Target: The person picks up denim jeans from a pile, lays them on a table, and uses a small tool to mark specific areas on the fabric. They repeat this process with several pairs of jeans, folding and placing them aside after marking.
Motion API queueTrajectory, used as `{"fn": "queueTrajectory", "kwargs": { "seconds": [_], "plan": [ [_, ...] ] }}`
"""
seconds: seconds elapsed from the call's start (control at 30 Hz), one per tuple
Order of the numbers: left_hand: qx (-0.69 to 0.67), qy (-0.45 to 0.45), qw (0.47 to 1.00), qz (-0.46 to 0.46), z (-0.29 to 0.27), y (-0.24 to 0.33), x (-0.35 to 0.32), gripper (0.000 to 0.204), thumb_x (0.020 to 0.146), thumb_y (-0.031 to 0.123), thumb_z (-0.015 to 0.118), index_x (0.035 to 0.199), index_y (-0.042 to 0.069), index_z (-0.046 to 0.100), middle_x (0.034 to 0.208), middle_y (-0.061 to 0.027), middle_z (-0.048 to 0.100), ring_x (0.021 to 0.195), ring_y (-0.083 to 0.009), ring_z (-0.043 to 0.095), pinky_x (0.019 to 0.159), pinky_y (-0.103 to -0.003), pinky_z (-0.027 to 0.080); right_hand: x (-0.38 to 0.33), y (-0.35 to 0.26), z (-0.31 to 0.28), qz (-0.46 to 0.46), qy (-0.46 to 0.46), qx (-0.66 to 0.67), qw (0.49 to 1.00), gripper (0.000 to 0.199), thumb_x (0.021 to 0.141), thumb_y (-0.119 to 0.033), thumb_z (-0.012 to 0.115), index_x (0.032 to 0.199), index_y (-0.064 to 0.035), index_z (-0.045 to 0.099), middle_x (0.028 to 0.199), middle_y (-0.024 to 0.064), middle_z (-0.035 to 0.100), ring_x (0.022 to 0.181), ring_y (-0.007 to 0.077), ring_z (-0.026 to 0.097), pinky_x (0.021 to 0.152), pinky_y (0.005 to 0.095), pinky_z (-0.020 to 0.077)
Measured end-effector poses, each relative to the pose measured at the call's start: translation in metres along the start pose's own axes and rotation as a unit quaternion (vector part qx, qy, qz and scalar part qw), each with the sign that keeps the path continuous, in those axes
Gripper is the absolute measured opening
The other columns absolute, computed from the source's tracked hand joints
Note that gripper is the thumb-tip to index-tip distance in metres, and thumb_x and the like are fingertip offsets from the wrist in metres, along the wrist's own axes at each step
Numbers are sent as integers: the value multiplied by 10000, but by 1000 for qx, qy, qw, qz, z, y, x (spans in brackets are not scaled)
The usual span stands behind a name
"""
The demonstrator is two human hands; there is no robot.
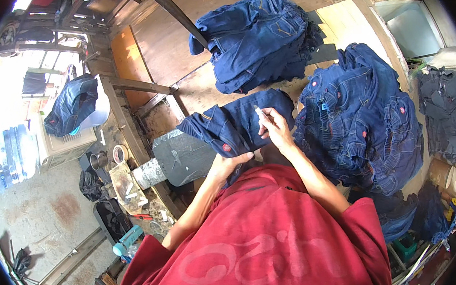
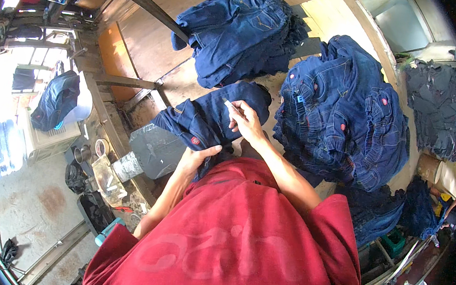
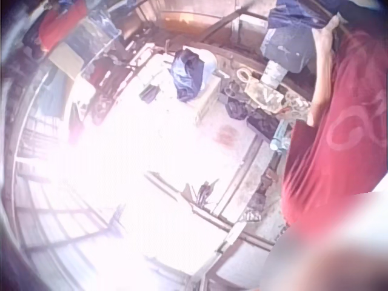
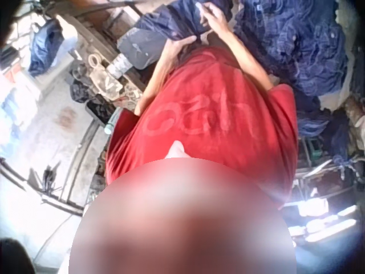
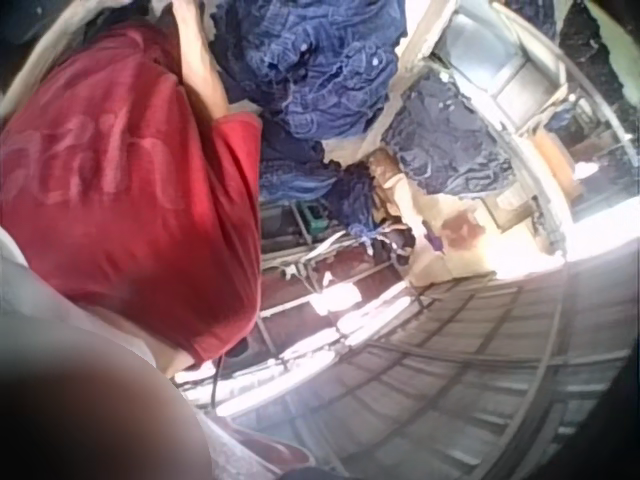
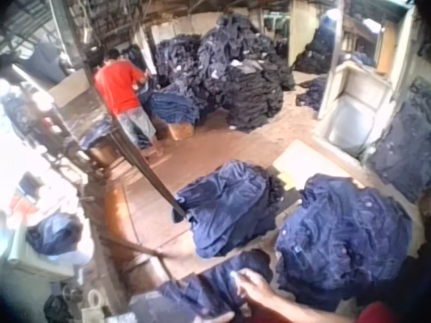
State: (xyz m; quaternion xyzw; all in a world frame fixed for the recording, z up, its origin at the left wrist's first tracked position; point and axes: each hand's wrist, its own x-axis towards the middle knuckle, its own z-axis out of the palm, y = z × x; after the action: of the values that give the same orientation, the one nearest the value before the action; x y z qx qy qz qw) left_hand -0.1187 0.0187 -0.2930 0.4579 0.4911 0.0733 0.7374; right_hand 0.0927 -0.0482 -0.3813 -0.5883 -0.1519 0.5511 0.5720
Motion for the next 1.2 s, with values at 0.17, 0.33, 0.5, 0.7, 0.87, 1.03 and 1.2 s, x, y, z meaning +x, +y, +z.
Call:
{"fn": "queueTrajectory", "kwargs": {
  "seconds": [0.17, 0.33, 0.5, 0.7, 0.87, 1.03, 1.2],
  "plan": [
    [-242, 60, 948, -199, 3, 15, 18, 385, 976, 175, 780, 1296, -26, 708, 1274, -147, 763, 1131, -282, 731, 1044, -421, 559, -2, -9, -3, 23, 12, 53, 998, 249, 1077, -283, 692, 1236, -100, 638, 869, -52, 590, 666, 39, 575, 527, 223, 527],
    [-176, 45, 967, -180, -3, 15, 27, 405, 978, 211, 803, 1288, -34, 713, 1249, -161, 772, 1079, -295, 755, 1006, -436, 588, -20, -28, 0, 39, 69, -166, 983, 386, 954, -424, 825, 1022, -66, 698, 770, -11, 617, 637, 100, 582, 554, 309, 519],
    [-192, 94, 969, -125, -2, 2, 21, 545, 946, 117, 835, 1433, -5, 625, 1359, -135, 716, 1188, -289, 698, 1036, -436, 557, -42, -39, 11, 141, 56, -368, 917, 634, 884, -648, 815, 828, -21, 734, 700, 54, 652, 672, 145, 591, 635, 375, 470],
    [-176, 48, 975, -130, -14, -4, 20, 523, 950, 124, 831, 1424, 7, 644, 1331, -109, 732, 1177, -267, 695, 1056, -423, 537, -51, -24, 33, -1, 79, -306, 949, 483, 994, -472, 770, 801, -34, 707, 651, 21, 569, 627, 113, 497, 583, 378, 393],
    [-176, 61, 973, -134, -11, 0, 16, 496, 948, 119, 829, 1395, -10, 660, 1323, -124, 734, 1175, -265, 695, 1067, -417, 530, -55, -20, 28, -25, 56, -220, 973, 431, 1036, -374, 749, 803, -17, 686, 655, -56, 497, 655, 60, 424, 581, 326, 358],
    [-134, 87, 980, -117, -7, 0, 16, 519, 934, 121, 844, 1396, -19, 655, 1316, -131, 737, 1181, -264, 692, 1077, -409, 520, -55, -23, 35, -24, -47, -242, 969, 409, 1013, -318, 788, 739, -77, 602, 699, -105, 436, 678, 39, 375, 594, 301, 309],
    [-147, 81, 979, -118, -11, -3, 16, 529, 913, 113, 864, 1381, -28, 662, 1308, -127, 741, 1167, -265, 700, 1062, -409, 528, -55, -19, 28, 62, -10, -17, 998, 330, 1001, -353, 784, 817, -101, 678, 672, -96, 551, 679, 58, 500, 745, 282, 461]
  ]
}}
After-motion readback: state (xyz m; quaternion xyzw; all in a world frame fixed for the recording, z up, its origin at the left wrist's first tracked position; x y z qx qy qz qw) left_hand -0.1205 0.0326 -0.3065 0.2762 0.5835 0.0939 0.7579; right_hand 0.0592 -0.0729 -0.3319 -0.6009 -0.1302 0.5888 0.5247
